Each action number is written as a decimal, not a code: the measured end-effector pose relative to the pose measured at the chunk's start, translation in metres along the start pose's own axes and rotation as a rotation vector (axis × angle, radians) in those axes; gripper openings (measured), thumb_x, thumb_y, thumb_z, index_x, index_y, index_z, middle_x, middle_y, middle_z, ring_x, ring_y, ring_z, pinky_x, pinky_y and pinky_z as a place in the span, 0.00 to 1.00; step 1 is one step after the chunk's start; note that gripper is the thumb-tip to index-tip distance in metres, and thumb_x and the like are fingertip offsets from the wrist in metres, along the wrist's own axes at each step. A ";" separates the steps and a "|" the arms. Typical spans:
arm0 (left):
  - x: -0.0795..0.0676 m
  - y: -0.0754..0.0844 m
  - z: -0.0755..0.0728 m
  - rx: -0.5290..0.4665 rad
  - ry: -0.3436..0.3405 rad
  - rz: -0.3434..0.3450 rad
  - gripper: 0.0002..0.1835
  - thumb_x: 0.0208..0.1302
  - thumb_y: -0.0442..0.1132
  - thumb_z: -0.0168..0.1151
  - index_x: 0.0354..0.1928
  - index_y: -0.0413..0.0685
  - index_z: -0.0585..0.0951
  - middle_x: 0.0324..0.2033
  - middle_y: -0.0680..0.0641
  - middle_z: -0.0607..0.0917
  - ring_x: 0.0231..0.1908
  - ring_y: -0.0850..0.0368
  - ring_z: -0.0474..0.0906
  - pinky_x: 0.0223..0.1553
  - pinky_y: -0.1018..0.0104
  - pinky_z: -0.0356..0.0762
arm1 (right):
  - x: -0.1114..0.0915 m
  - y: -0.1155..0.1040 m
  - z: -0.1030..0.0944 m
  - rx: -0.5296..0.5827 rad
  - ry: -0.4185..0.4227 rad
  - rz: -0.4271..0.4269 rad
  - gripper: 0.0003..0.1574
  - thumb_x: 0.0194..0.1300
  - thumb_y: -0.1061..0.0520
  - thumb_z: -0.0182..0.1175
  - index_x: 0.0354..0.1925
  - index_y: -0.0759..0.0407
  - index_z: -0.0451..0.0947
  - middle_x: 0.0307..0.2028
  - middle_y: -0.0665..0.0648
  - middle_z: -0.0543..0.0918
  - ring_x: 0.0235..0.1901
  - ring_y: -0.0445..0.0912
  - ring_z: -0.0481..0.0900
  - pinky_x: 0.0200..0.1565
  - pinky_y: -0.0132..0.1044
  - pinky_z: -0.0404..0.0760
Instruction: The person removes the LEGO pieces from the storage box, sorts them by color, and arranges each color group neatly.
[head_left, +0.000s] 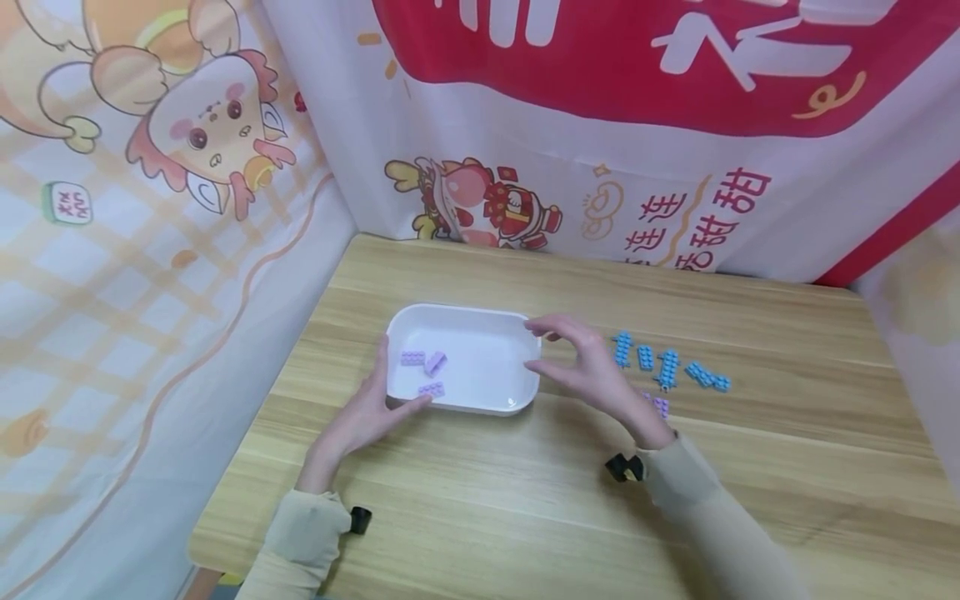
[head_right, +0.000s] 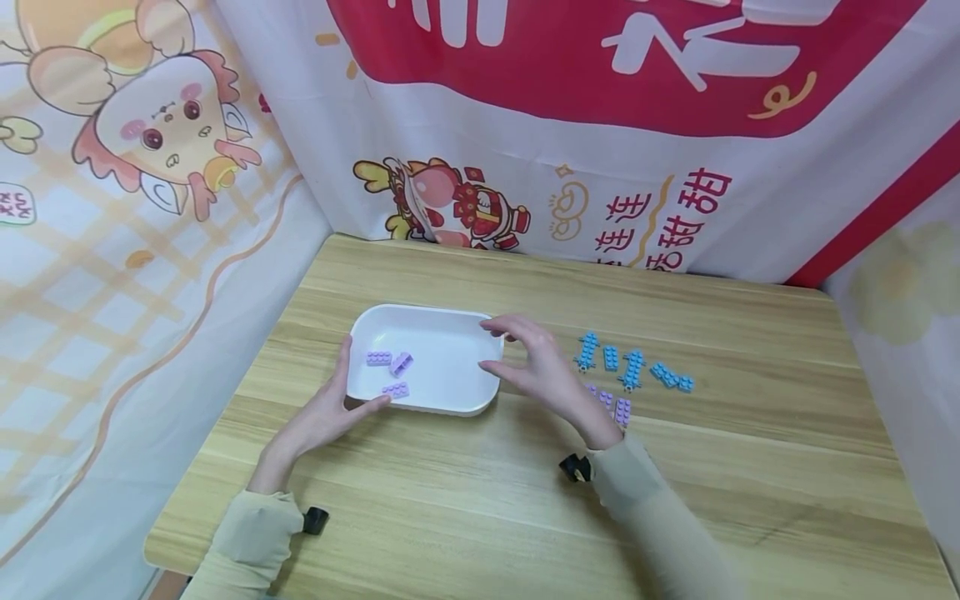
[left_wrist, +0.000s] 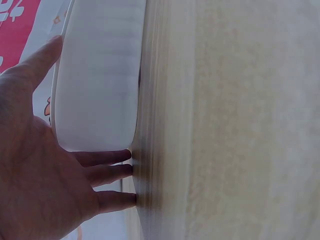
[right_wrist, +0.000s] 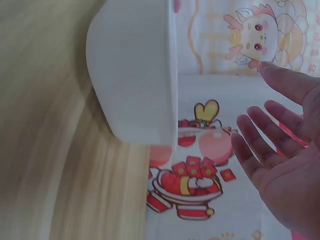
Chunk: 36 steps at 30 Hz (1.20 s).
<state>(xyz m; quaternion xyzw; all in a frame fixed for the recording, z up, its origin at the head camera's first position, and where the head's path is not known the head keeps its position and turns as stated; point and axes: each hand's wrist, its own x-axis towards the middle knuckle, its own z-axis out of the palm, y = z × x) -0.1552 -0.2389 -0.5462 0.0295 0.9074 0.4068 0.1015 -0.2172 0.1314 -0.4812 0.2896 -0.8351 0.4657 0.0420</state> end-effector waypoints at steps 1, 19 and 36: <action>0.000 0.000 0.000 -0.002 -0.001 -0.002 0.73 0.68 0.71 0.70 0.87 0.63 0.20 0.90 0.36 0.41 0.87 0.27 0.45 0.85 0.25 0.47 | 0.003 0.000 0.004 0.003 -0.013 0.001 0.34 0.63 0.63 0.80 0.66 0.63 0.83 0.63 0.62 0.89 0.60 0.57 0.87 0.65 0.56 0.89; 0.001 0.002 0.000 0.012 -0.010 -0.022 0.73 0.69 0.73 0.68 0.87 0.65 0.19 0.90 0.37 0.38 0.87 0.26 0.45 0.84 0.23 0.49 | 0.044 0.005 0.065 0.077 -0.241 0.024 0.33 0.70 0.60 0.75 0.68 0.70 0.80 0.63 0.71 0.87 0.60 0.66 0.86 0.66 0.62 0.87; 0.002 0.001 0.001 0.004 -0.013 -0.023 0.73 0.67 0.74 0.69 0.87 0.67 0.19 0.90 0.37 0.40 0.86 0.27 0.49 0.83 0.23 0.53 | 0.082 0.026 0.134 -0.078 -0.341 0.009 0.33 0.70 0.53 0.77 0.66 0.68 0.83 0.59 0.66 0.90 0.59 0.56 0.88 0.68 0.48 0.87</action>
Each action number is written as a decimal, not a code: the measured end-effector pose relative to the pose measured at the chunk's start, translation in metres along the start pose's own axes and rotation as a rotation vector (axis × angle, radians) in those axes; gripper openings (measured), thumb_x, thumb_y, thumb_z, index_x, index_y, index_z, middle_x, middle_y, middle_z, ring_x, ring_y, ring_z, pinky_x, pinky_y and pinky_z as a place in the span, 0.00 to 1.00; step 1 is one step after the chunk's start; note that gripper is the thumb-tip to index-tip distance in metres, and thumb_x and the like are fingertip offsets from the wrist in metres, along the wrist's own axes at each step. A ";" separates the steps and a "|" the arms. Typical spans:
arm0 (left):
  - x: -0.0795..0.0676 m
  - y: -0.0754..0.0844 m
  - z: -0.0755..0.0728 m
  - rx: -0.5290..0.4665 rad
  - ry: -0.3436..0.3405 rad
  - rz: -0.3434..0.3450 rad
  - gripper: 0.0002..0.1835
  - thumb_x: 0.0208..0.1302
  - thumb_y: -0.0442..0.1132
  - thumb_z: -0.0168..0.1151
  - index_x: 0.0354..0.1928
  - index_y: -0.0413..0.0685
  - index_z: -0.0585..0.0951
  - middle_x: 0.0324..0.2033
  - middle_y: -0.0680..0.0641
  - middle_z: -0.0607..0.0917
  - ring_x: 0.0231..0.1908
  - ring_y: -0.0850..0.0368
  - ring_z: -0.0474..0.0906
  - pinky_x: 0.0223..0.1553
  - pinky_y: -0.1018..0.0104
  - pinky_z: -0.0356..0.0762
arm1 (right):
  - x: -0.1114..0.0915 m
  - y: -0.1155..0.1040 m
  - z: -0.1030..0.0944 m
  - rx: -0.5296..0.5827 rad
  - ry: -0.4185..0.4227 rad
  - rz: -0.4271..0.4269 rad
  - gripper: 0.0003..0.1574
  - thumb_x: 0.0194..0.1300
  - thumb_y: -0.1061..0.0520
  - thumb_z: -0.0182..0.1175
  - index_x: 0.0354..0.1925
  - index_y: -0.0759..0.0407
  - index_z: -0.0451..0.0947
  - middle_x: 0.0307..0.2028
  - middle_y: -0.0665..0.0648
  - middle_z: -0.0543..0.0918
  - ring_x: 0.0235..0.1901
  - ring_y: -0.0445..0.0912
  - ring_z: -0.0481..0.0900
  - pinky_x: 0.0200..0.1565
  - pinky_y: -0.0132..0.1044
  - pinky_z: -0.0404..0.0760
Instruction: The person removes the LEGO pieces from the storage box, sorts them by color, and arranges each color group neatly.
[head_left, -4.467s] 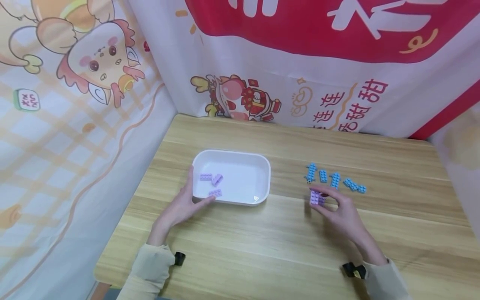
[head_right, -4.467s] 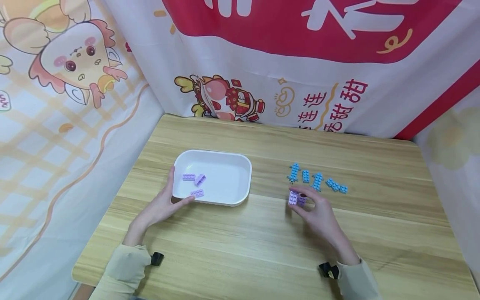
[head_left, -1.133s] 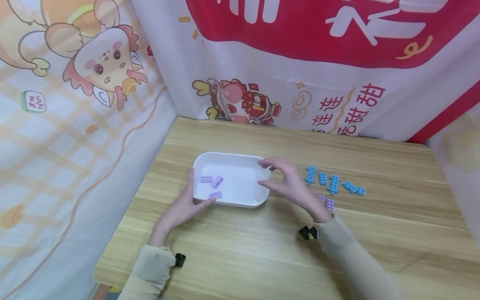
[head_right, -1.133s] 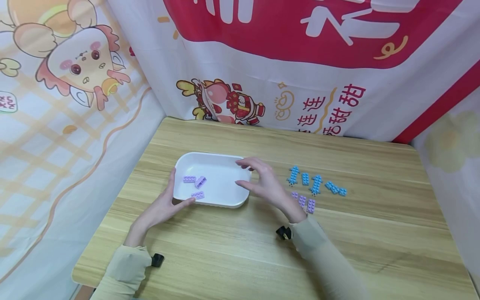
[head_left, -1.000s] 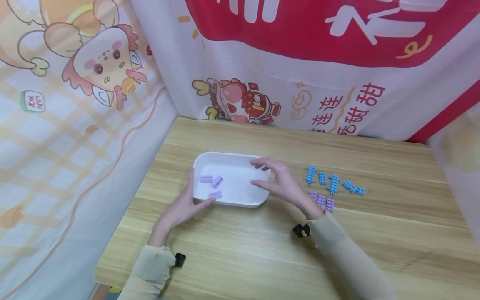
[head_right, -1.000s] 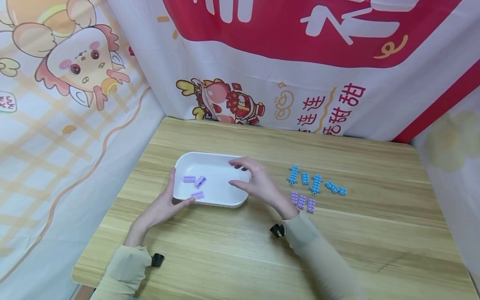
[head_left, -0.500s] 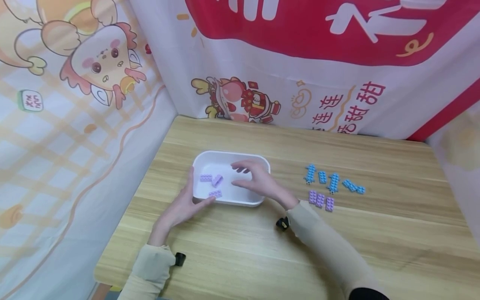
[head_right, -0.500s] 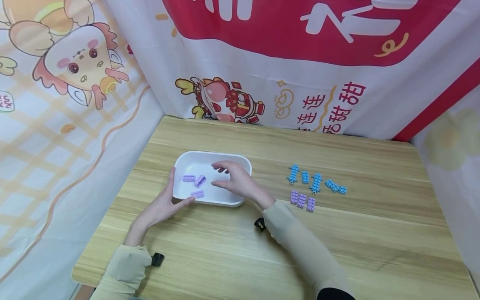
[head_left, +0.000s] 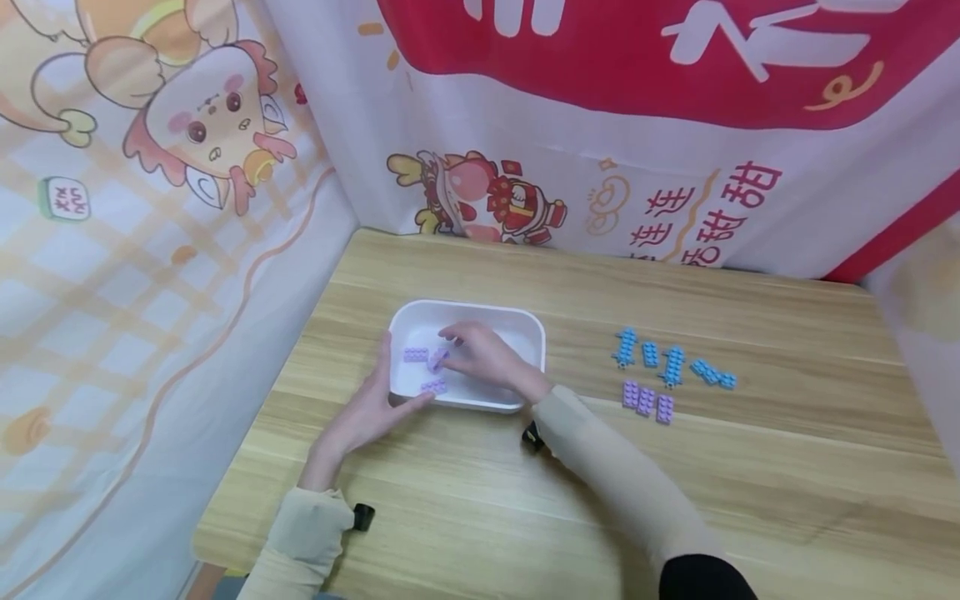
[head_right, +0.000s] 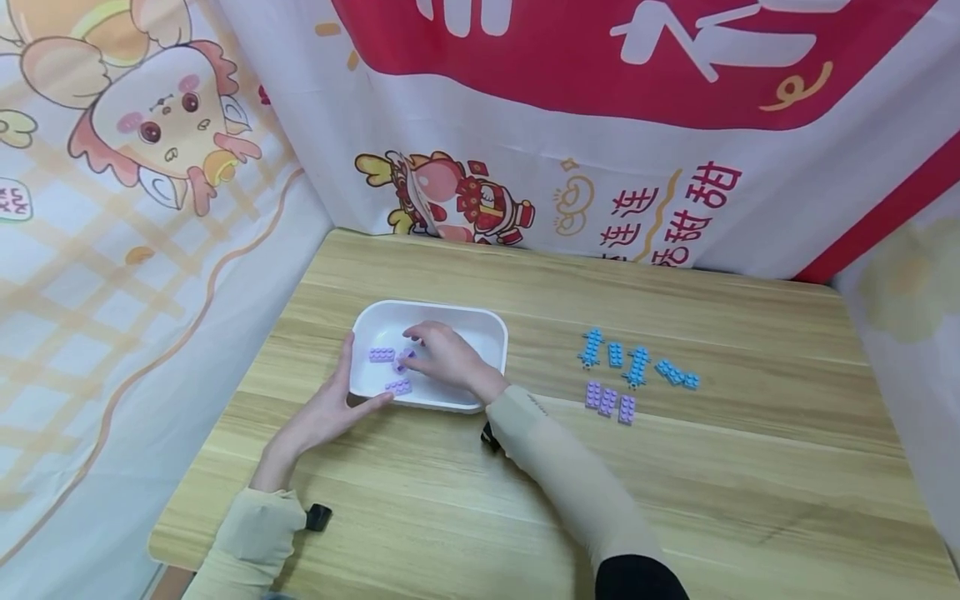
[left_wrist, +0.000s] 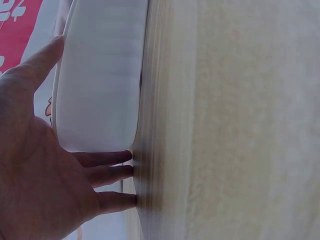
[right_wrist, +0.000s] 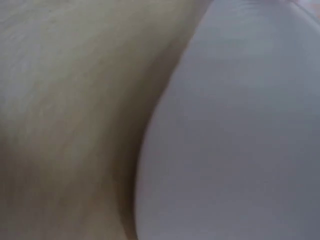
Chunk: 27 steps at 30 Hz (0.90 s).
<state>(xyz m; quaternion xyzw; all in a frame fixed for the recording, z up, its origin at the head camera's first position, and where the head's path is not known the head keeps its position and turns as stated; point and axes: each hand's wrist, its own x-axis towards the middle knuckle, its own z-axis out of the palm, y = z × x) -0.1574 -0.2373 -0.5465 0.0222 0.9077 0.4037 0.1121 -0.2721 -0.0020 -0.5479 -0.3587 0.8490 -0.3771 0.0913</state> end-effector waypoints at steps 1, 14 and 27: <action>0.000 0.000 0.000 -0.004 0.000 0.005 0.73 0.68 0.74 0.69 0.87 0.68 0.19 0.90 0.37 0.41 0.86 0.27 0.49 0.83 0.24 0.53 | 0.004 0.010 0.007 -0.021 0.004 -0.013 0.32 0.71 0.50 0.76 0.65 0.66 0.84 0.58 0.64 0.91 0.58 0.55 0.88 0.68 0.46 0.87; -0.001 0.001 -0.001 -0.019 -0.005 0.017 0.72 0.69 0.71 0.70 0.86 0.69 0.19 0.90 0.37 0.42 0.86 0.27 0.49 0.84 0.24 0.51 | 0.011 0.014 0.016 -0.120 -0.015 -0.043 0.23 0.68 0.50 0.79 0.55 0.62 0.90 0.49 0.59 0.94 0.51 0.51 0.89 0.65 0.43 0.88; 0.001 0.001 -0.001 -0.032 -0.002 0.011 0.72 0.69 0.71 0.69 0.86 0.70 0.18 0.90 0.38 0.40 0.87 0.28 0.48 0.85 0.26 0.50 | 0.008 -0.007 0.013 -0.158 -0.019 0.040 0.19 0.68 0.49 0.79 0.48 0.59 0.88 0.41 0.55 0.91 0.41 0.47 0.86 0.54 0.40 0.89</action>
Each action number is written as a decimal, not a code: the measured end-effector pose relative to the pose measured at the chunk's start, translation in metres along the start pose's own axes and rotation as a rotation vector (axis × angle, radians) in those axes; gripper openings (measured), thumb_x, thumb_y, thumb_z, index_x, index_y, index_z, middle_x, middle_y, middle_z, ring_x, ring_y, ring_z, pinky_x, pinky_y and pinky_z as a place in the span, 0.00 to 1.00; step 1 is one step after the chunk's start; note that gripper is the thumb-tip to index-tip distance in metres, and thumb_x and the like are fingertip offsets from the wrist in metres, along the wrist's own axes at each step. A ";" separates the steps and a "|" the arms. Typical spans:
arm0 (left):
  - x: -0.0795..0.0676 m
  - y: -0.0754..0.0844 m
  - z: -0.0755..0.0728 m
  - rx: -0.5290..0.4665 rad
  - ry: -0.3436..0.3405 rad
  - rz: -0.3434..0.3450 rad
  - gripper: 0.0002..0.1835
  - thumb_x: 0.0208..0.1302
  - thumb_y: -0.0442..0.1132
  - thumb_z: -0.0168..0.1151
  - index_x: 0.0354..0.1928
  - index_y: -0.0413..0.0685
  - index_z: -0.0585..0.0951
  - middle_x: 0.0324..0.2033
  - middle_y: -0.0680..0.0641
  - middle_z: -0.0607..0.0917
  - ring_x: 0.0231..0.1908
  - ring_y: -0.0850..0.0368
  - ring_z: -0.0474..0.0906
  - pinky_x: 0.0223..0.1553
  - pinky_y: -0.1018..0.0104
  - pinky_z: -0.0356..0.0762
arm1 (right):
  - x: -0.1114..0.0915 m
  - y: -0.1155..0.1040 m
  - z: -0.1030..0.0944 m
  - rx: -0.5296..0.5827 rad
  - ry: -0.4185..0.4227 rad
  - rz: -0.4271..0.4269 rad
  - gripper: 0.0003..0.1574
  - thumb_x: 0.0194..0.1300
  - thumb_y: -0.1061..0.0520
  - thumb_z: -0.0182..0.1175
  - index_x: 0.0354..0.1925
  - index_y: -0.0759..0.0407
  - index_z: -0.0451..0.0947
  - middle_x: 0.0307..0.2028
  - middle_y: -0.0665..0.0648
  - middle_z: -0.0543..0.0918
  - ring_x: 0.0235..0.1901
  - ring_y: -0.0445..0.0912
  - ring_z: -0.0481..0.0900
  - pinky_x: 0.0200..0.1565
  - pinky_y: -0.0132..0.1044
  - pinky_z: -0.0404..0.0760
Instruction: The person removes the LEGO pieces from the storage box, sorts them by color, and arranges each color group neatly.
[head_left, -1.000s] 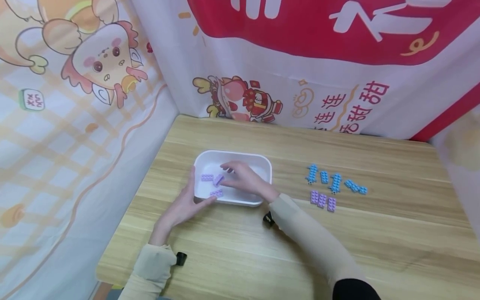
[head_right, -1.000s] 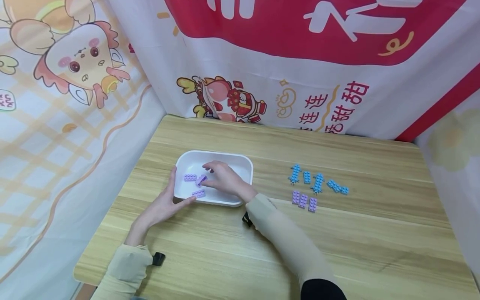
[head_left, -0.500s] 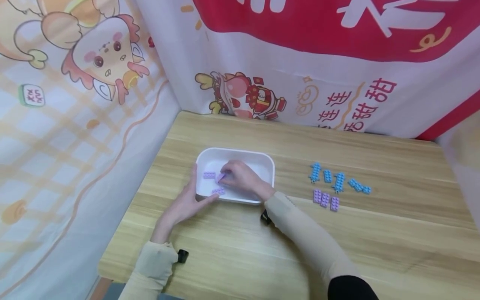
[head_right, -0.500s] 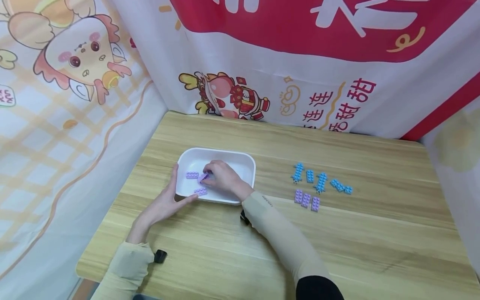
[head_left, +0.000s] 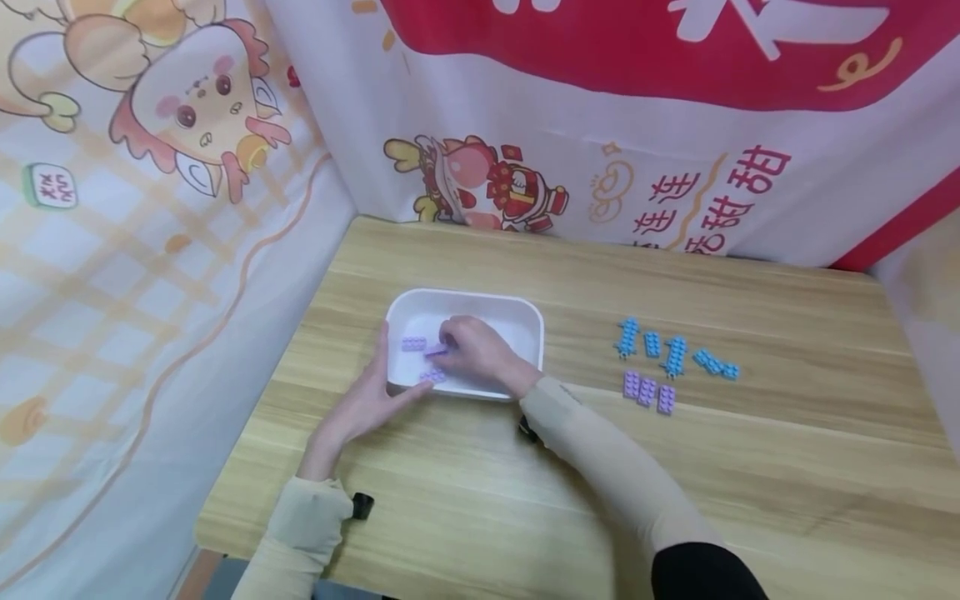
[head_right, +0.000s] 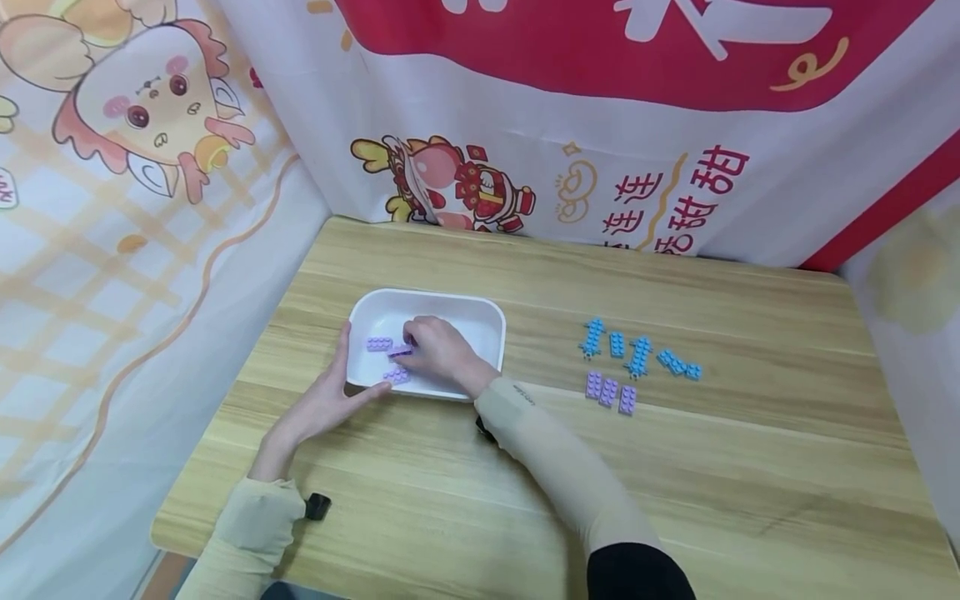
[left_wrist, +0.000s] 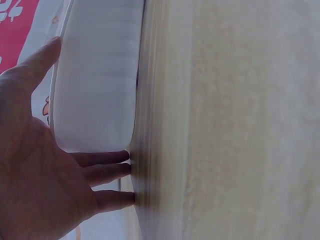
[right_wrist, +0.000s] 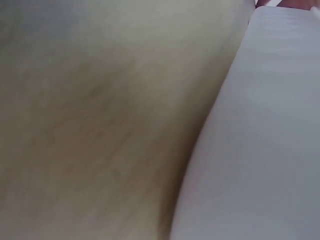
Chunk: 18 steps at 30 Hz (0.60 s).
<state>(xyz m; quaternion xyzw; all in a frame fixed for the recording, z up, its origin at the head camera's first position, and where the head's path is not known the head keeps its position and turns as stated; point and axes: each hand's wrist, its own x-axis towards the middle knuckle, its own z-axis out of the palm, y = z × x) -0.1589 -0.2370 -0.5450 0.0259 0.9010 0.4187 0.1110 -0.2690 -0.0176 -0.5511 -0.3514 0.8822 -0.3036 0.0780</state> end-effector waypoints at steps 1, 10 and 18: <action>0.000 0.000 0.000 -0.003 0.001 0.001 0.72 0.69 0.71 0.69 0.86 0.70 0.18 0.90 0.39 0.40 0.87 0.29 0.48 0.85 0.26 0.50 | 0.001 0.000 0.001 -0.006 -0.001 -0.006 0.18 0.69 0.49 0.78 0.48 0.59 0.88 0.41 0.55 0.90 0.41 0.47 0.86 0.54 0.40 0.89; 0.003 -0.004 0.001 0.006 0.003 0.011 0.73 0.70 0.70 0.70 0.86 0.67 0.18 0.90 0.39 0.40 0.87 0.30 0.48 0.86 0.28 0.50 | 0.000 0.001 0.004 -0.020 -0.084 -0.089 0.23 0.73 0.59 0.72 0.63 0.60 0.85 0.56 0.59 0.90 0.58 0.51 0.87 0.71 0.44 0.85; 0.002 0.000 -0.001 0.017 -0.010 0.007 0.73 0.70 0.69 0.70 0.86 0.65 0.18 0.90 0.40 0.36 0.88 0.30 0.45 0.86 0.28 0.49 | -0.004 0.001 0.003 -0.013 -0.168 -0.123 0.28 0.76 0.58 0.70 0.71 0.54 0.82 0.49 0.56 0.87 0.46 0.46 0.84 0.58 0.38 0.88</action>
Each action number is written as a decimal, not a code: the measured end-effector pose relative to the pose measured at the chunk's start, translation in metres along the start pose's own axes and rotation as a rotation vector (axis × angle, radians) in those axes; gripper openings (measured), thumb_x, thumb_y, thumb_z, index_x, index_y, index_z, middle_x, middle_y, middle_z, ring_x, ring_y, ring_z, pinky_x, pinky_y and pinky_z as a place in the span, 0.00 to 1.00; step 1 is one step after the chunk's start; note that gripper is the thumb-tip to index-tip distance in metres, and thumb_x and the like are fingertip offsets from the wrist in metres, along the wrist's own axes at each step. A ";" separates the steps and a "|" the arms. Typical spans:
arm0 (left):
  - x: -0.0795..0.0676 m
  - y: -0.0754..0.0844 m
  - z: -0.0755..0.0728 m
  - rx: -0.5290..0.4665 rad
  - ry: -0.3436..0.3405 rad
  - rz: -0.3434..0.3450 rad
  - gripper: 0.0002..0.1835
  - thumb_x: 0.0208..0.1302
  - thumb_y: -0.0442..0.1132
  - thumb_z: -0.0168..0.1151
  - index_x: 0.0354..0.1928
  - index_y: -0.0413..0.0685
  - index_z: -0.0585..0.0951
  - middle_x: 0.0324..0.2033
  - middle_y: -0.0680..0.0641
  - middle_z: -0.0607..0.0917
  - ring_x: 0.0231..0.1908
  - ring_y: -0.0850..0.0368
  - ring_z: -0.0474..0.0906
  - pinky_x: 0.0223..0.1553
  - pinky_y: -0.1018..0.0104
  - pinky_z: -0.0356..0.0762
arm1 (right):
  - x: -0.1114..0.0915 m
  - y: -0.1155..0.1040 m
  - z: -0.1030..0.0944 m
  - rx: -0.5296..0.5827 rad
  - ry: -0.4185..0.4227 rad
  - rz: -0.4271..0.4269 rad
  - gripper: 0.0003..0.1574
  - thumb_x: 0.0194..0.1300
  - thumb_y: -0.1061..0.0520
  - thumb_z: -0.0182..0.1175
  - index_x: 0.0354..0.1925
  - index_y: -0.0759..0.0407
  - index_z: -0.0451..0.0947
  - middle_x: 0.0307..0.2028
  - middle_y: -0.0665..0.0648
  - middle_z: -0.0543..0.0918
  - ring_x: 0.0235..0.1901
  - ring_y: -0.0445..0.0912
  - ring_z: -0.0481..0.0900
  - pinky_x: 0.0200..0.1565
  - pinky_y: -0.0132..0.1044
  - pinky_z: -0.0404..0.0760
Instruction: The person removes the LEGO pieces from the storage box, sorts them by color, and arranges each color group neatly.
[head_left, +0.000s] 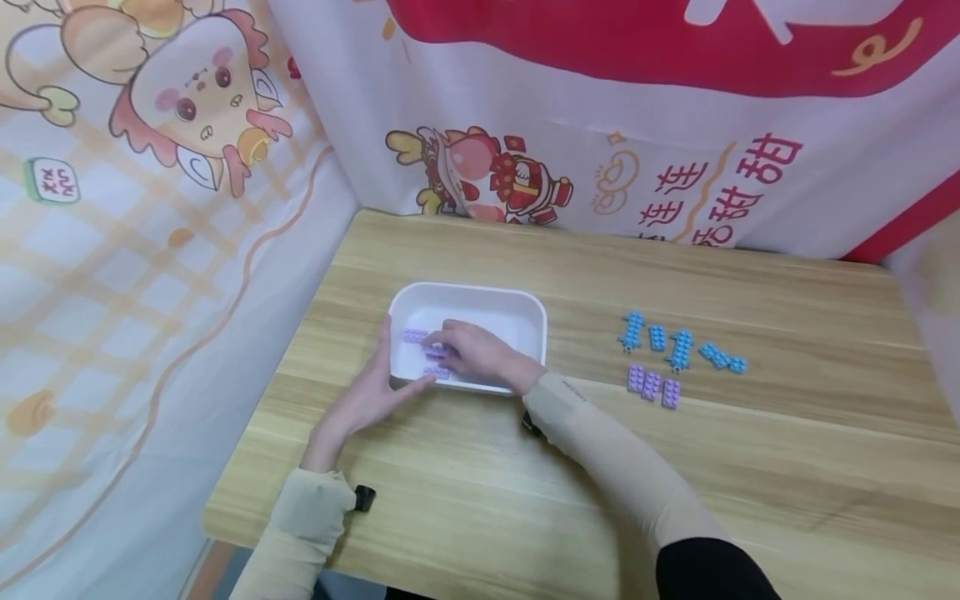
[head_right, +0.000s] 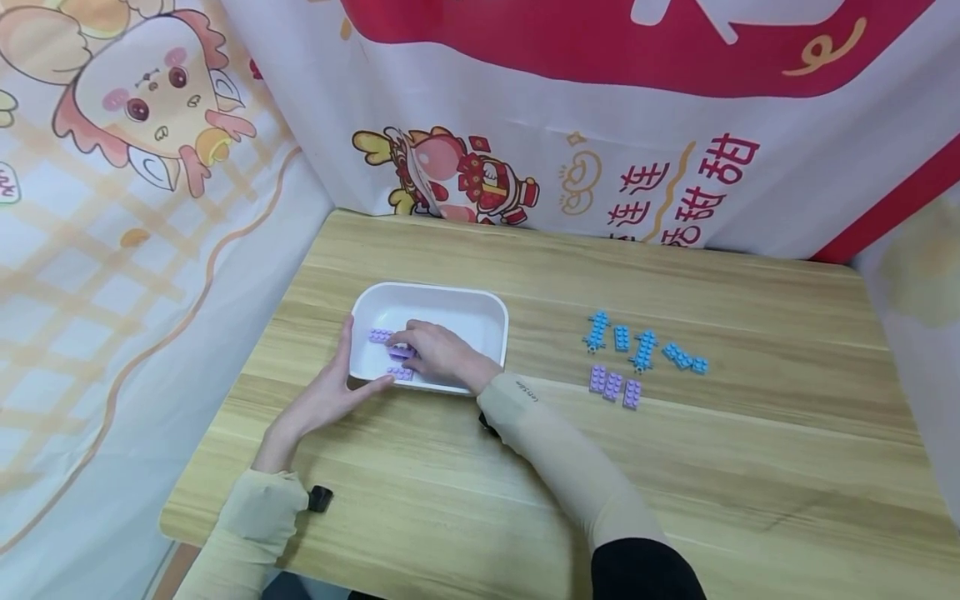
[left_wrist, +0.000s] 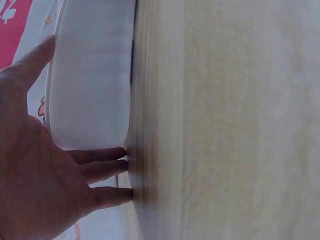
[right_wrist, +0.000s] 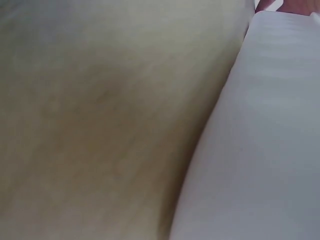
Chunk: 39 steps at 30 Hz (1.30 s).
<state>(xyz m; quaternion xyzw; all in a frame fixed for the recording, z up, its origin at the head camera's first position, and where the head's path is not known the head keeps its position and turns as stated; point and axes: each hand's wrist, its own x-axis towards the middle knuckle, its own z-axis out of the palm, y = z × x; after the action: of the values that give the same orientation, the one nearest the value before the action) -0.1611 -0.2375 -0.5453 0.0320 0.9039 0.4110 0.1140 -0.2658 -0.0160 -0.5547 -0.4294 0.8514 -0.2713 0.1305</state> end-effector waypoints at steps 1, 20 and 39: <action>0.000 0.000 0.000 -0.001 -0.001 -0.002 0.73 0.70 0.69 0.70 0.86 0.65 0.18 0.90 0.40 0.36 0.88 0.30 0.45 0.86 0.28 0.49 | 0.000 0.000 0.000 0.011 -0.011 0.003 0.29 0.75 0.57 0.71 0.72 0.54 0.82 0.49 0.56 0.86 0.45 0.46 0.83 0.56 0.38 0.88; 0.001 0.001 0.000 -0.007 0.000 -0.015 0.73 0.70 0.68 0.71 0.86 0.66 0.18 0.90 0.42 0.36 0.88 0.32 0.43 0.87 0.28 0.47 | -0.002 -0.002 -0.007 0.208 0.081 0.130 0.29 0.69 0.61 0.75 0.66 0.61 0.81 0.60 0.60 0.88 0.60 0.53 0.86 0.70 0.45 0.86; -0.001 0.002 0.000 -0.026 -0.001 -0.031 0.73 0.69 0.69 0.71 0.86 0.66 0.18 0.90 0.42 0.35 0.89 0.32 0.43 0.87 0.28 0.46 | -0.002 -0.004 -0.008 0.228 0.114 0.157 0.31 0.63 0.66 0.77 0.63 0.66 0.82 0.58 0.64 0.88 0.57 0.55 0.87 0.67 0.46 0.88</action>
<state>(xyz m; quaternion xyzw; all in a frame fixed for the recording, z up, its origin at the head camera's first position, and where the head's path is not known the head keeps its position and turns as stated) -0.1601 -0.2360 -0.5434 0.0168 0.8987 0.4211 0.1212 -0.2661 -0.0135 -0.5457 -0.3280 0.8521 -0.3791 0.1508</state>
